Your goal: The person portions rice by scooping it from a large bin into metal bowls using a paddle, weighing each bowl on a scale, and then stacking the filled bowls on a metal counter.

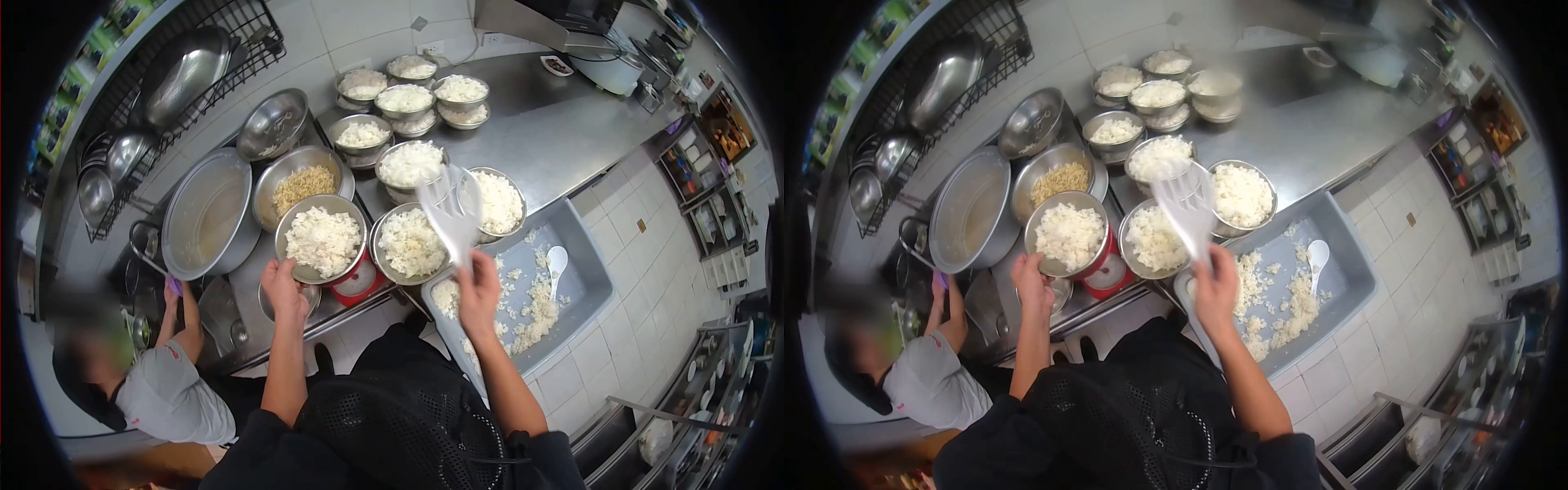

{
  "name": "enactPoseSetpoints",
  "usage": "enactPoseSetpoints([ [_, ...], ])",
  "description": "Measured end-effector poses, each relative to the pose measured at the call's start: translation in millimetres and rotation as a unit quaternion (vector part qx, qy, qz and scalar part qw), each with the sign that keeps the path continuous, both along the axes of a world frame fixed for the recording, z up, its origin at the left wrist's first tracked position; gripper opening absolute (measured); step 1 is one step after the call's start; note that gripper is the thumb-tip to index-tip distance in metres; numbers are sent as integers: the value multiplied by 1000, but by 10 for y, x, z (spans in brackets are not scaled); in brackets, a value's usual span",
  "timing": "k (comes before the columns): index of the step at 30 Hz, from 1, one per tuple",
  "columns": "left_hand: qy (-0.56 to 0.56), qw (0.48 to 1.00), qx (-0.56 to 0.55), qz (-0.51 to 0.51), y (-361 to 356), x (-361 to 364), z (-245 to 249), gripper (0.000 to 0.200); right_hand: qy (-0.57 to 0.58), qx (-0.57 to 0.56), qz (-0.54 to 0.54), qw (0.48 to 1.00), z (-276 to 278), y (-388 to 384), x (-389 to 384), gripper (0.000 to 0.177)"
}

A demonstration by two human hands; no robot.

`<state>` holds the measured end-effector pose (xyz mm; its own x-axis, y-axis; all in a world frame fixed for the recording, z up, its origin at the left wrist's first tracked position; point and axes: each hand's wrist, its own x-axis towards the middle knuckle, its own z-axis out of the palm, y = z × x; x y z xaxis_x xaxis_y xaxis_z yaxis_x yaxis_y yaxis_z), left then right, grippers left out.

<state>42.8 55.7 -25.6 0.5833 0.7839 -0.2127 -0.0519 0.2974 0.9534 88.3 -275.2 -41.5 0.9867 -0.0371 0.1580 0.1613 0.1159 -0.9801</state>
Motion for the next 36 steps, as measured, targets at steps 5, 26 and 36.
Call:
enactPoseSetpoints([
  [5,-98,994,-8,-55,125,718,487,11,109,-58,-179,976,-771,-1293,-756,26],
  [26,-24,974,-75,-213,1107,3631,-136,9,200,-31,-404,892,-939,-1506,-1596,26],
  [36,180,939,161,-247,978,3305,-380,32,232,-26,-344,909,-1065,-1531,-1384,25],
])
